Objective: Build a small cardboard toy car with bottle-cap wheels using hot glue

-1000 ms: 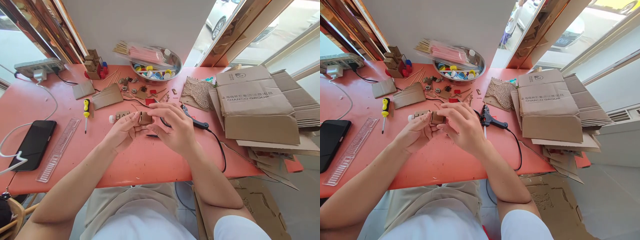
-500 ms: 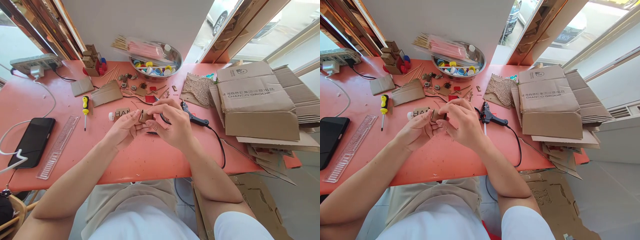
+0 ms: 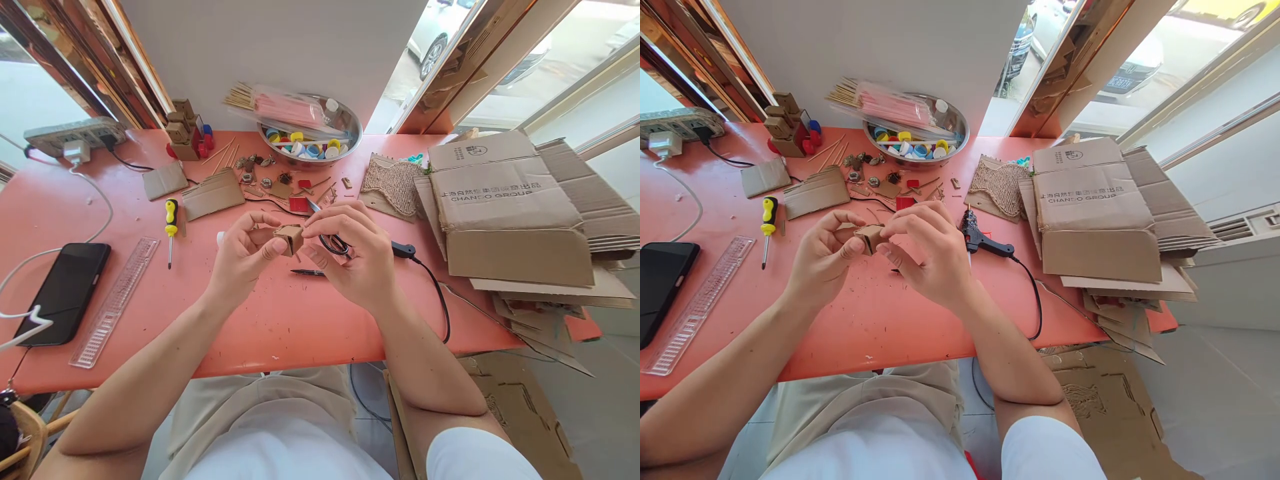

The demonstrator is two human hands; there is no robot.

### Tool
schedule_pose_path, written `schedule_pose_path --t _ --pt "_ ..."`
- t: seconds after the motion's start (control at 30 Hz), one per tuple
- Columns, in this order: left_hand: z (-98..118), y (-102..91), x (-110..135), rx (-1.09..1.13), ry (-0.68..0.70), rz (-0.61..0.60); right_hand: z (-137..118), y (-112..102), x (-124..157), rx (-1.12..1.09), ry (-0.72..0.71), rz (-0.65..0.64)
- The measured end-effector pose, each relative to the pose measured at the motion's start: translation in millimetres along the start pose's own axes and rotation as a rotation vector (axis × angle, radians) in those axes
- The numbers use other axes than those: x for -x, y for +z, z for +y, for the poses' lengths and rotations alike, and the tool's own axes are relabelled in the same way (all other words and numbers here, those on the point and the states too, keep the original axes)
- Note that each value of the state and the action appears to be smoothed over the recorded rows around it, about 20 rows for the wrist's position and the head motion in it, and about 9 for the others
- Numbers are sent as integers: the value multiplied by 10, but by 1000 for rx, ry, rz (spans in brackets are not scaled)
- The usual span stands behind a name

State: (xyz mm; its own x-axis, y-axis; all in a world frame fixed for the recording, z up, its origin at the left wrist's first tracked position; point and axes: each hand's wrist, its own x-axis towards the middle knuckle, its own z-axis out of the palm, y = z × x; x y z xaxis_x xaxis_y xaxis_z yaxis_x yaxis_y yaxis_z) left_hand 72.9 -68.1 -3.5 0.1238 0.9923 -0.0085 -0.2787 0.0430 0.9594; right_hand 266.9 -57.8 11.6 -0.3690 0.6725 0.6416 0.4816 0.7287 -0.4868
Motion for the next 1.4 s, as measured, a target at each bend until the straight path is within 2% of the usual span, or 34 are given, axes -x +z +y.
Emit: schedule_pose_path --t 0.23,0.33,0.53,0.73,0.97,1.1,1.3,1.4 --pt "34 43 67 -191 176 82 -62 -25 7 -96 46 -39" --pt "14 24 67 -243 168 125 -67 -21 5 -102 65 -61" --pt "19 13 44 -237 194 144 -66 -21 9 -122 -6 -33" --pt "12 -2 31 -293 212 153 -53 -13 38 -91 20 -14" --pt "-29 -49 47 -397 262 165 -38 7 72 -152 42 6" --pt "-67 -59 53 -389 231 210 -39 19 72 -174 130 -14" --pt "-64 -4 58 -205 126 103 -26 -11 30 -271 222 -14" --pt "-43 43 59 -149 106 99 -3 -32 17 -292 241 -18"
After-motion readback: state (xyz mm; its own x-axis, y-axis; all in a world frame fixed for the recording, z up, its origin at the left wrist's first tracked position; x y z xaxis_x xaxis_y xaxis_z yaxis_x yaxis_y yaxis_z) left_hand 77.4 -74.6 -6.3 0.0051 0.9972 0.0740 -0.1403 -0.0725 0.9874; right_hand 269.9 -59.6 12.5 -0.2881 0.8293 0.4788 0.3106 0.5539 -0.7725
